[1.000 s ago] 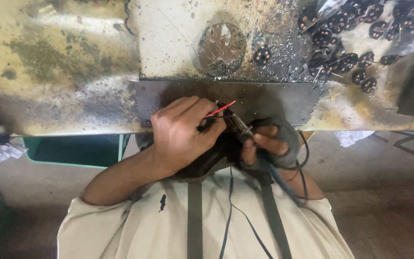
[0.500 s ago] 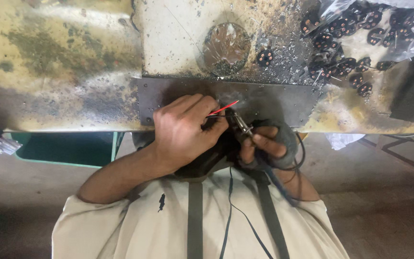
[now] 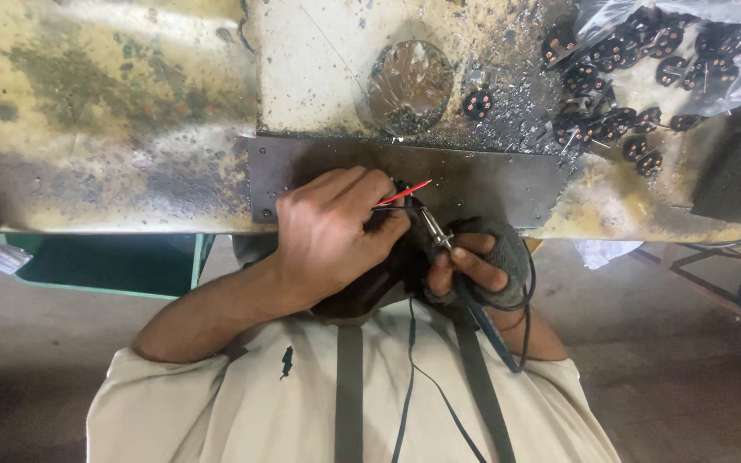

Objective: The person repeatedly solders small black plastic connectors to multi-colored wires using a soldering iron. They hold each connector and wire with one hand while applying the soldering iron with the other, then place the finished units on the workbench.

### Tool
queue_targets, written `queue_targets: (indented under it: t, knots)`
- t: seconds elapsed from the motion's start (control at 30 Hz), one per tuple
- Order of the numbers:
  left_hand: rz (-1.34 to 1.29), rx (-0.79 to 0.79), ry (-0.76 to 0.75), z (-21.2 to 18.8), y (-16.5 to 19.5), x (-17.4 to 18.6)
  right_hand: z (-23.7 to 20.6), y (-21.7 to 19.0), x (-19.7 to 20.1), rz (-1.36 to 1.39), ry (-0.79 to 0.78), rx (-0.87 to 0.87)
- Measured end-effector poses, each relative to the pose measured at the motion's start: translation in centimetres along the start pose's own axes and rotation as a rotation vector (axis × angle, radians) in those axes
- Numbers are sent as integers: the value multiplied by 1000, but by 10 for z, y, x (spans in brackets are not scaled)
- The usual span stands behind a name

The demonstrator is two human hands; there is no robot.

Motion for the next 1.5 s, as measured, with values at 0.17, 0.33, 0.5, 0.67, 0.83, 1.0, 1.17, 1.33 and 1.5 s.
queue_targets:
  t: [0.17, 0.33, 0.5, 0.67, 0.83, 1.0, 1.17, 1.33, 1.5]
  knots:
    - [24, 27, 9, -1, -1, -1, -7, 15, -6, 104, 61, -63]
    - [15, 16, 9, -1, -1, 0, -22, 32, -15, 239, 161, -53]
    - [24, 31, 0, 0, -1, -1, -49, 27, -16, -38, -13, -46]
    - [24, 28, -6, 0, -1, -1, -65, 58, -20, 529, 201, -508]
    - [26, 38, -10, -1, -2, -3, -32, 25, -11, 131, -18, -212]
    - [16, 39, -16, -1, -3, -3, -21, 25, -6, 227, -11, -441]
    - [3, 27, -9, -1, -4, -3, -5, 10, -7, -118, -153, -191]
    - [4, 21, -12, -1, -6, -2, 3, 3, -12, -235, -185, -199]
    - [17, 13, -17, -2, -8, -2, 18, -7, -16, -291, -296, -159]
Point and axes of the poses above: each hand's wrist, its own z-axis towards the middle knuckle, its own x-axis out of the back of the hand, y = z × x, the point moved 6 cm from there along z, towards the middle knuckle, and after that the axes turned 10 degrees about -y, right-handed, at the moved point
